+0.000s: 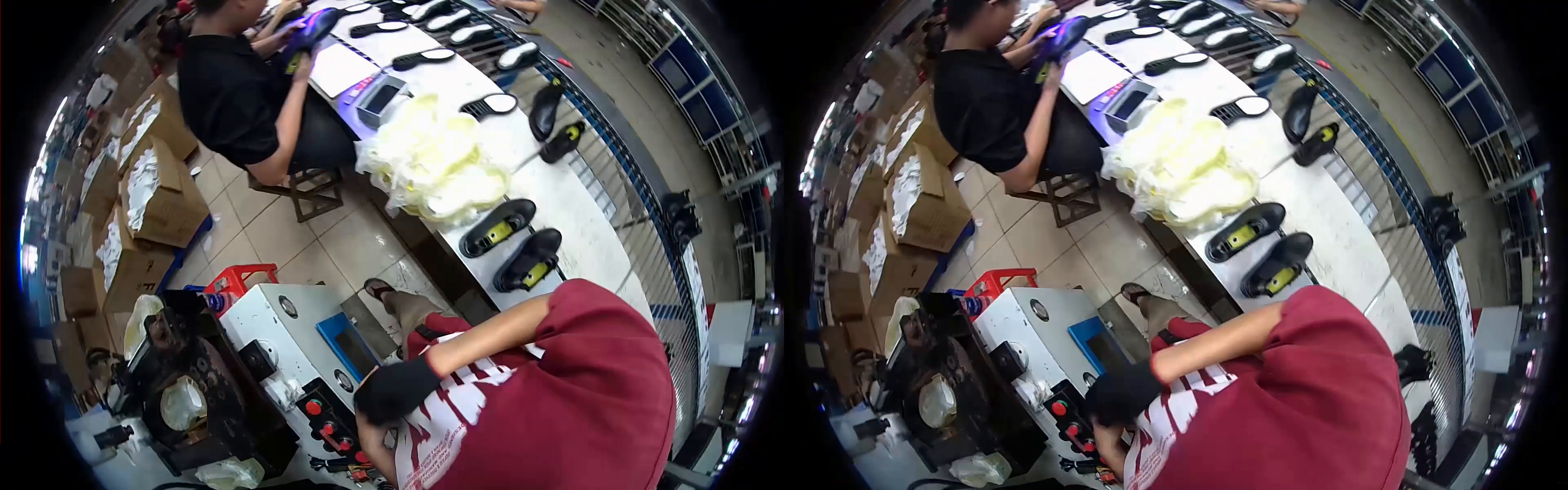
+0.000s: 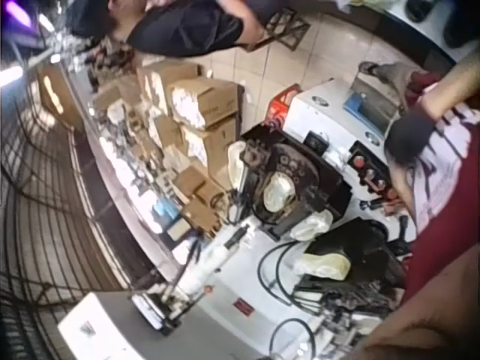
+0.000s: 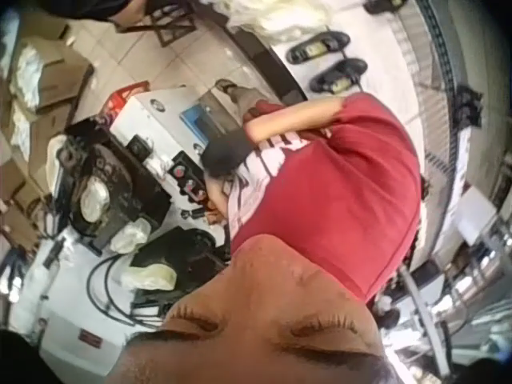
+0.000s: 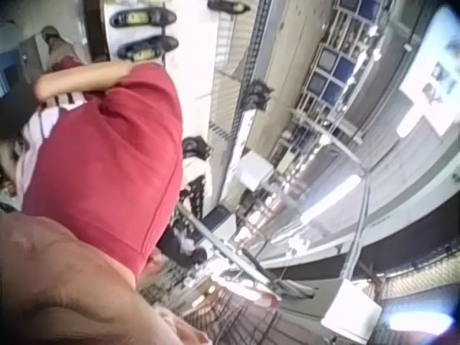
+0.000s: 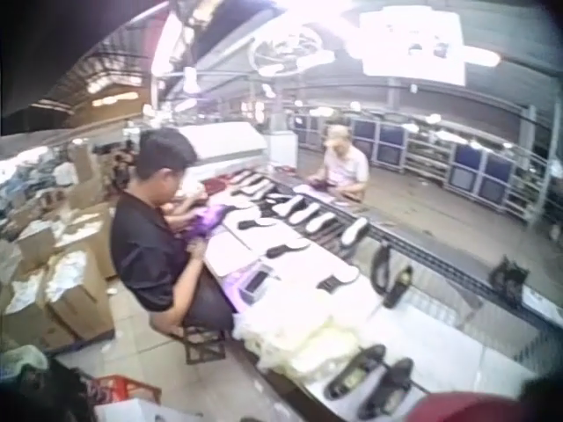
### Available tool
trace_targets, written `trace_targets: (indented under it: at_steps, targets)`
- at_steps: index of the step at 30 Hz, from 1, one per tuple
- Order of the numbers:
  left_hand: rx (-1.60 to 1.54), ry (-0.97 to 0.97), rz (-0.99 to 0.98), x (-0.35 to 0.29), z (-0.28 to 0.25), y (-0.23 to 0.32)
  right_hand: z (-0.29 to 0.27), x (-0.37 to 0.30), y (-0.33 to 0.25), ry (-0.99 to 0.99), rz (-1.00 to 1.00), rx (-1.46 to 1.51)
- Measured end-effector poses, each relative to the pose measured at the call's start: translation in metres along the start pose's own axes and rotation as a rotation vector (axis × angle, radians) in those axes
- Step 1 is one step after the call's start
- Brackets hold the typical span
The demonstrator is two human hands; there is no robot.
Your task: The recorder is operating a machine to last or shape shoes in a factory environment.
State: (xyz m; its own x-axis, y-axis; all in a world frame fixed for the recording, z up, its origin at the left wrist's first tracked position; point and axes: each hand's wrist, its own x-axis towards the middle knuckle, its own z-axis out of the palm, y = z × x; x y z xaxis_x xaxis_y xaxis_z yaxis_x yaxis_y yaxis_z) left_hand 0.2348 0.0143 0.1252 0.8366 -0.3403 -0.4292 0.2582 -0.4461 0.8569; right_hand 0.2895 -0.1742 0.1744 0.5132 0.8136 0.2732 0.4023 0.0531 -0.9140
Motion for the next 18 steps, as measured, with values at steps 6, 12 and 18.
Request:
trace_targets:
  at_steps: [6,12,18]
  targets:
    - [0.036,-0.206,-0.095,0.022,0.018,0.029,-0.044,-0.276,-0.085,0.332,0.732,-0.185]
    - [0.147,-0.333,0.043,0.044,0.036,0.067,-0.068,-0.454,-0.123,0.916,1.43,-0.469]
    - [0.116,-0.183,0.166,0.038,0.035,0.05,0.003,-0.478,-0.01,0.837,1.272,-0.601]
